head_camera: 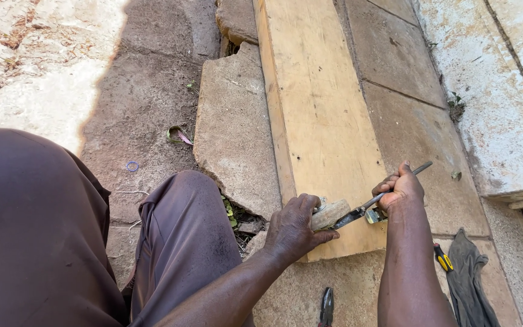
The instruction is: The person uses pliers, an adjustable wrench, and a large metal bar to adjust, tighten, and test the rotation of caster wheels attached to a wooden board.
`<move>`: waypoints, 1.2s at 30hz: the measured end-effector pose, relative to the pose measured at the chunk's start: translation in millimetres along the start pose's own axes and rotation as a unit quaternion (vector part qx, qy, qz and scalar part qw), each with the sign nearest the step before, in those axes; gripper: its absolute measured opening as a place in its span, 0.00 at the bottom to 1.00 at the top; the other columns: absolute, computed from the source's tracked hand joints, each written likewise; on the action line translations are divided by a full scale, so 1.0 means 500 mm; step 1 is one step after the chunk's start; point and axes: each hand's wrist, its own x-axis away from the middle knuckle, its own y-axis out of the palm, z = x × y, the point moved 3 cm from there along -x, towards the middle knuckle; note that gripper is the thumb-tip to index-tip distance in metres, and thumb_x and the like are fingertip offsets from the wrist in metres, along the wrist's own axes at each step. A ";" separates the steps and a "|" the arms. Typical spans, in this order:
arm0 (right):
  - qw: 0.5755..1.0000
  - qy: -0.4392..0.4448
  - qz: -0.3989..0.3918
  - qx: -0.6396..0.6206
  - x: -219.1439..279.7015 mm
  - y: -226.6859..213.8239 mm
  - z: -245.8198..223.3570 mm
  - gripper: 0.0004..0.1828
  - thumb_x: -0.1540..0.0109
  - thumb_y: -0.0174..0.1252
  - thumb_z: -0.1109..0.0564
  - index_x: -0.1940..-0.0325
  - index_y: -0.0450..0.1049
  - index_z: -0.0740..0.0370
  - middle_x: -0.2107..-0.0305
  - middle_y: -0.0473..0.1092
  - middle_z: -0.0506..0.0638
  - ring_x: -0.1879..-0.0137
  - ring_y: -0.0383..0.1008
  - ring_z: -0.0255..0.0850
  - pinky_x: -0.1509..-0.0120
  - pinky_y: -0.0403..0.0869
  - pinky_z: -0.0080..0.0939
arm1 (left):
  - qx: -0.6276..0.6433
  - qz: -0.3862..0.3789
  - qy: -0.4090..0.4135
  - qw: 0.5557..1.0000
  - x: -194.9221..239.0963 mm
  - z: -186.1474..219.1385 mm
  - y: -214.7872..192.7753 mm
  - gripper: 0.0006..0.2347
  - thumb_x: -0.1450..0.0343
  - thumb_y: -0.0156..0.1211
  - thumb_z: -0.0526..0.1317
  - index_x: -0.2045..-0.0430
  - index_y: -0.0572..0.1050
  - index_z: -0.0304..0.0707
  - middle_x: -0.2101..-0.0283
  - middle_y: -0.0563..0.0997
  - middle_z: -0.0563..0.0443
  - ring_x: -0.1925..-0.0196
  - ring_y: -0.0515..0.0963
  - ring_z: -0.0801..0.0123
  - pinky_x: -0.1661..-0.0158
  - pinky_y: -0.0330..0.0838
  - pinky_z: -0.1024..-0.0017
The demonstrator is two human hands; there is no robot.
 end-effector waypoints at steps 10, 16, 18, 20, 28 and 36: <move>0.996 -0.077 0.043 -0.015 0.125 0.009 -0.042 0.23 0.28 0.58 0.33 0.67 0.63 0.46 0.79 0.51 0.36 0.77 0.58 0.31 0.75 0.62 0.29 | 0.008 0.064 0.053 0.997 0.017 0.001 0.012 0.27 0.40 0.76 0.56 0.50 0.76 0.49 0.62 0.75 0.53 0.57 0.83 0.54 0.64 0.82 0.55; 0.982 -0.093 0.134 -0.091 0.240 0.018 -0.064 0.21 0.28 0.60 0.46 0.69 0.59 0.48 0.82 0.49 0.39 0.80 0.46 0.31 0.77 0.51 0.32 | -0.037 0.022 0.056 0.997 0.004 -0.005 0.024 0.33 0.39 0.80 0.53 0.40 0.75 0.40 0.55 0.76 0.47 0.56 0.77 0.56 0.68 0.77 0.55; 0.984 -0.104 0.102 -0.097 0.221 0.014 -0.058 0.21 0.29 0.58 0.46 0.71 0.57 0.46 0.83 0.47 0.39 0.80 0.44 0.32 0.77 0.49 0.34 | -0.041 0.041 0.078 0.995 0.002 -0.018 0.030 0.34 0.40 0.81 0.52 0.40 0.75 0.39 0.53 0.75 0.47 0.53 0.78 0.53 0.66 0.77 0.52; 0.983 -0.140 0.080 -0.090 0.258 0.037 -0.064 0.20 0.31 0.59 0.47 0.71 0.57 0.46 0.83 0.48 0.39 0.81 0.46 0.31 0.78 0.49 0.35 | -0.046 0.035 0.080 0.995 0.001 -0.021 0.026 0.34 0.40 0.81 0.52 0.40 0.75 0.39 0.52 0.76 0.46 0.53 0.77 0.53 0.66 0.76 0.53; 0.965 -0.241 0.097 -0.037 0.422 0.127 -0.105 0.13 0.32 0.65 0.51 0.63 0.67 0.54 0.77 0.61 0.42 0.81 0.57 0.29 0.83 0.59 0.35 | -0.056 0.013 0.070 0.996 -0.016 -0.012 0.011 0.32 0.33 0.75 0.56 0.38 0.74 0.38 0.52 0.77 0.44 0.57 0.77 0.59 0.67 0.78 0.61; 0.994 -0.054 0.087 -0.038 0.176 0.055 -0.071 0.25 0.27 0.59 0.48 0.74 0.56 0.45 0.84 0.46 0.37 0.80 0.43 0.30 0.75 0.50 0.32 | -0.078 -0.071 0.050 0.993 -0.007 -0.006 0.013 0.36 0.34 0.71 0.61 0.35 0.71 0.39 0.51 0.76 0.46 0.56 0.75 0.61 0.64 0.76 0.63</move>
